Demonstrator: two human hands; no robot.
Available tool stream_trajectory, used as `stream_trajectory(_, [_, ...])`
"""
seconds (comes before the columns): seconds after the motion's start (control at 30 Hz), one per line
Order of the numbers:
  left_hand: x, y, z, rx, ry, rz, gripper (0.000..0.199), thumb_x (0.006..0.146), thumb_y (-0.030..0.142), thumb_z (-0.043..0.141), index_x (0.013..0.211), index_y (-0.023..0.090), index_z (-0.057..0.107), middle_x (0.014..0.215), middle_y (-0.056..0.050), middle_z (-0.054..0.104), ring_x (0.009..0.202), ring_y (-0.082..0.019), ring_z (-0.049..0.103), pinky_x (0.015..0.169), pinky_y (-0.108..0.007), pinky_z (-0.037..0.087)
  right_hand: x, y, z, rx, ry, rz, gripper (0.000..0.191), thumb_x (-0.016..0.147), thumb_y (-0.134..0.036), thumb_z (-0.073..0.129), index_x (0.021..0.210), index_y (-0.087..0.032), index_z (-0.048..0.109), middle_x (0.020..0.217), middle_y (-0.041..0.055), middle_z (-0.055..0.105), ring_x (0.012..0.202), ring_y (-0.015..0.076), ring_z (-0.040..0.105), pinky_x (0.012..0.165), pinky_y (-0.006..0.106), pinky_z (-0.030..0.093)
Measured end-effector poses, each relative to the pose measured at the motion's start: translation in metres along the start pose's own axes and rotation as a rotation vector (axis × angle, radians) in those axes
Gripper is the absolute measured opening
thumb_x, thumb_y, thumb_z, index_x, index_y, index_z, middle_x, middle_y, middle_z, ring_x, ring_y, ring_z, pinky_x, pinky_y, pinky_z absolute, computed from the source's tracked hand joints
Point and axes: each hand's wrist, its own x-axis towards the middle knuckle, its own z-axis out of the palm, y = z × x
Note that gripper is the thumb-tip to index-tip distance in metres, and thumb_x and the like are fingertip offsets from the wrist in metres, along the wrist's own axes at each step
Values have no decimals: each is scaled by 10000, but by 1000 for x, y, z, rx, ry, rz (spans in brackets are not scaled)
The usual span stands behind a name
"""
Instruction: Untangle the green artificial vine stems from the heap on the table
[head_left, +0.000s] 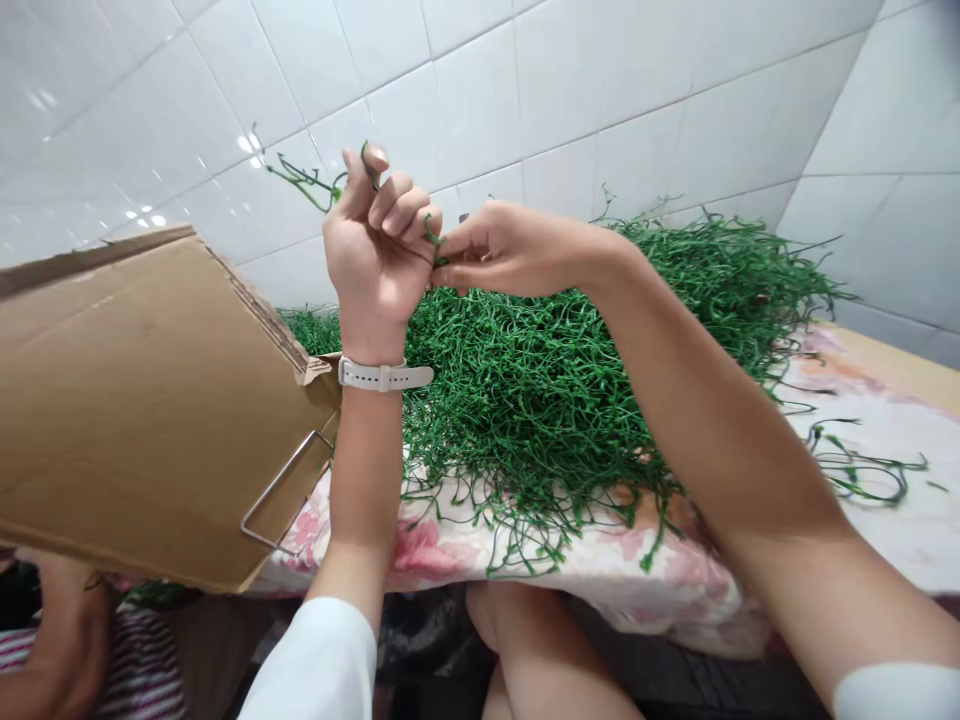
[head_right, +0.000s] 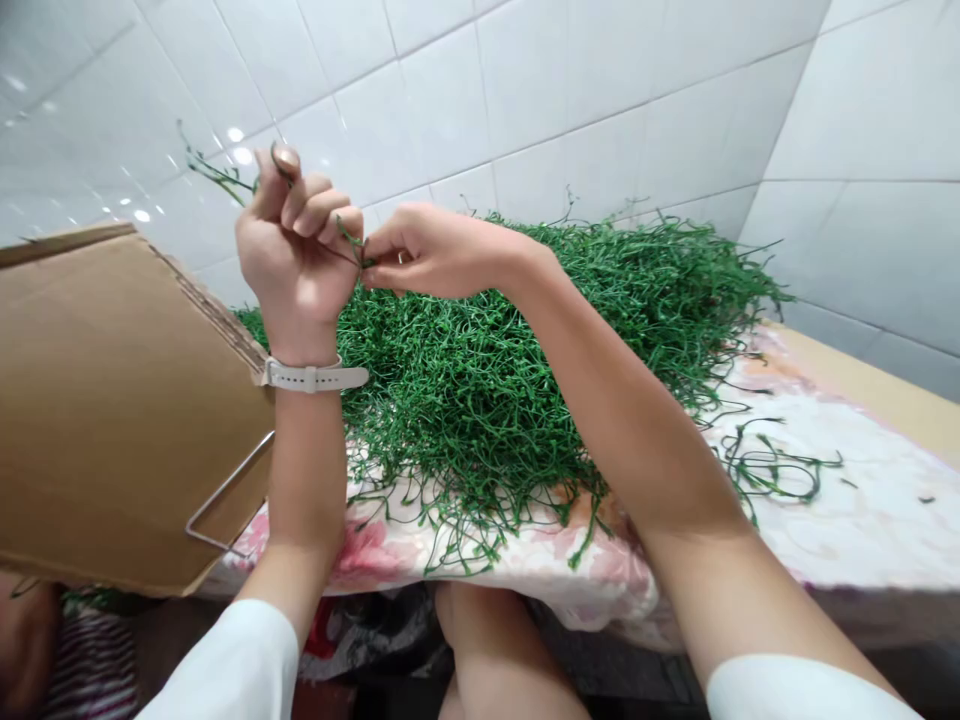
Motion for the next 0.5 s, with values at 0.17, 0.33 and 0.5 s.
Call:
stream_trajectory(0.17, [0,12,3,6,83,-48,487,1077,557,428,706,250,496,522,75,121,409,-108,166,413,-247,260,-5,0,-6,97,-89,31,425,1019,-451,625,735,-138,580,565,-79,367,529,35,297,495,217,211])
stream_trajectory(0.33, [-10,22,3,167,-203,-84,465,985,560,614,654,241,543,477,91,101,382,-76,58,337,-228,139,-11,-19,-14,234,-146,-28,443,1013,-476,628,751,-121,589,580,-86,374,539,18,312,501,182,244])
stream_trajectory(0.5, [-28,6,-3,228,-669,-162,563,756,678,801,546,226,538,410,83,217,296,-41,126,301,-233,146,-14,-23,-16,416,-423,-38,511,933,-544,708,686,-100,651,573,-48,504,563,35,426,545,186,354])
